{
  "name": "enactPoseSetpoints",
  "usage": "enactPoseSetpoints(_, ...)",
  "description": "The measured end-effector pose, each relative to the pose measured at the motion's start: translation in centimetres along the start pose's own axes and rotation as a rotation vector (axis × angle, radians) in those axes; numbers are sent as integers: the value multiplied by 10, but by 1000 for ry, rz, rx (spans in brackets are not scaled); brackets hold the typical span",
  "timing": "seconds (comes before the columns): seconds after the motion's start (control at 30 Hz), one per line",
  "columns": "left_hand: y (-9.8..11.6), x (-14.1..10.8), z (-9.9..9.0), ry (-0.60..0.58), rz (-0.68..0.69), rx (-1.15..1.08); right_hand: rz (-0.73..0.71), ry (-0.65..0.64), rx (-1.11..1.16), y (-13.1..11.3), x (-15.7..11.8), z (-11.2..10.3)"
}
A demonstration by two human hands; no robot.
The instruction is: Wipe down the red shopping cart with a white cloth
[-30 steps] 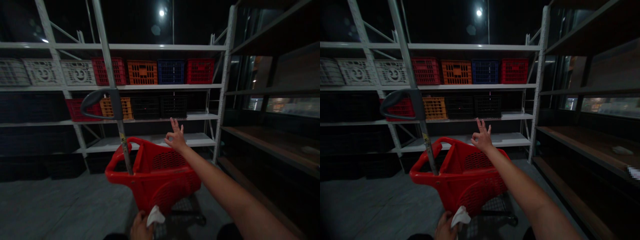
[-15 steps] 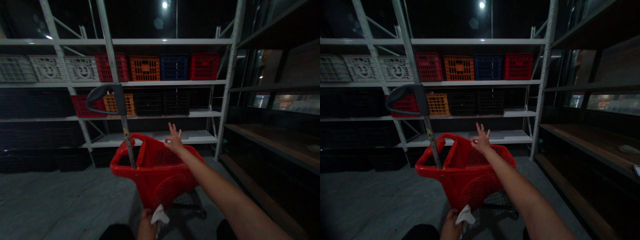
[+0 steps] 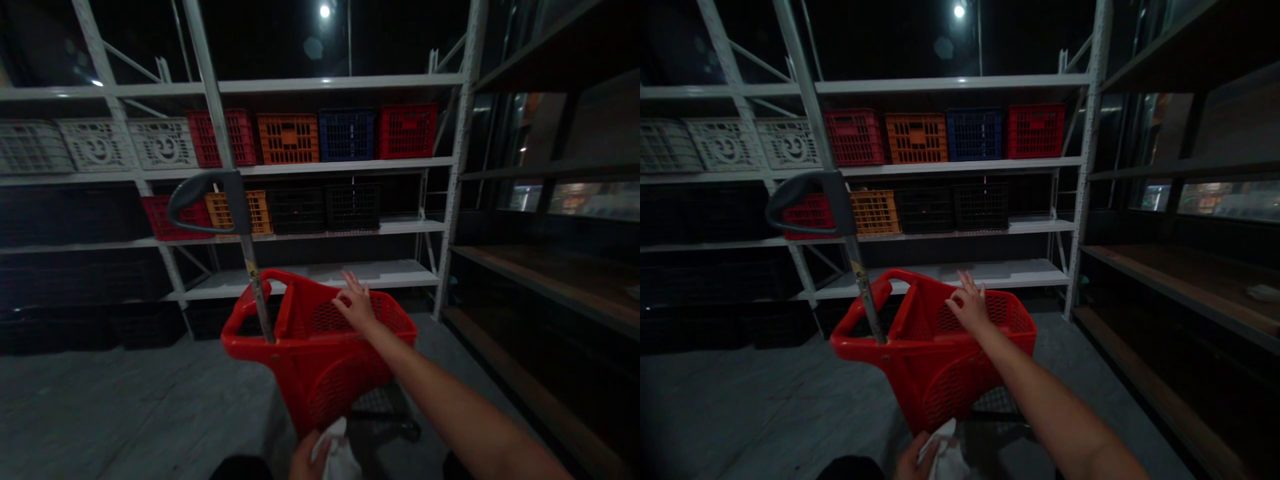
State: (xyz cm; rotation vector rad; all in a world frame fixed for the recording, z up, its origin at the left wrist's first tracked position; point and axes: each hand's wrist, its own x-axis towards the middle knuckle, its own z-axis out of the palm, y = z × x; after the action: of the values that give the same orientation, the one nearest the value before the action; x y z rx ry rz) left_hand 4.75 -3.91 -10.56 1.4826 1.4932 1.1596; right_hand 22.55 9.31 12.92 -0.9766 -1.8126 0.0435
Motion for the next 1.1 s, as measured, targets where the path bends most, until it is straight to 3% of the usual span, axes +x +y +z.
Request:
enactPoseSetpoints(0.1,18,-1,-6,69,-74,-178,96,-51,260,-6,-61,2)
enactPoseSetpoints(0.2,45,-2,-14,81,-108,-278,196,-87,341,-19,-123,-4)
enactPoseSetpoints(0.33,78,-6,-18,101,-151,-292,317,-73,331,-43,-167,-17)
enactPoseSetpoints(0.53,96,-15,-9,31,-199,-430,604,-237,515,-51,-183,-6)
enactPoseSetpoints(0.6,97,-17,-6,41,-189,-413,607,-257,556,-48,-185,2)
enactPoseSetpoints(0.7,102,-23,-2,48,-187,-413,501,-220,569,-46,-184,9)
enactPoseSetpoints(0.77,109,-29,-2,-41,-226,-557,500,-231,649,-44,-180,10)
enactPoseSetpoints(0.9,127,-38,-7,-363,-364,-918,650,-303,819,-40,-174,8)
enactPoseSetpoints(0.97,133,-38,-9,-435,-427,-986,698,-331,837,-39,-173,6)
enactPoseSetpoints(1.03,132,-34,-8,-433,-466,-1005,738,-370,845,-41,-173,3)
enactPoseSetpoints(1.1,128,-30,-7,-341,-469,-984,749,-372,833,-45,-175,0)
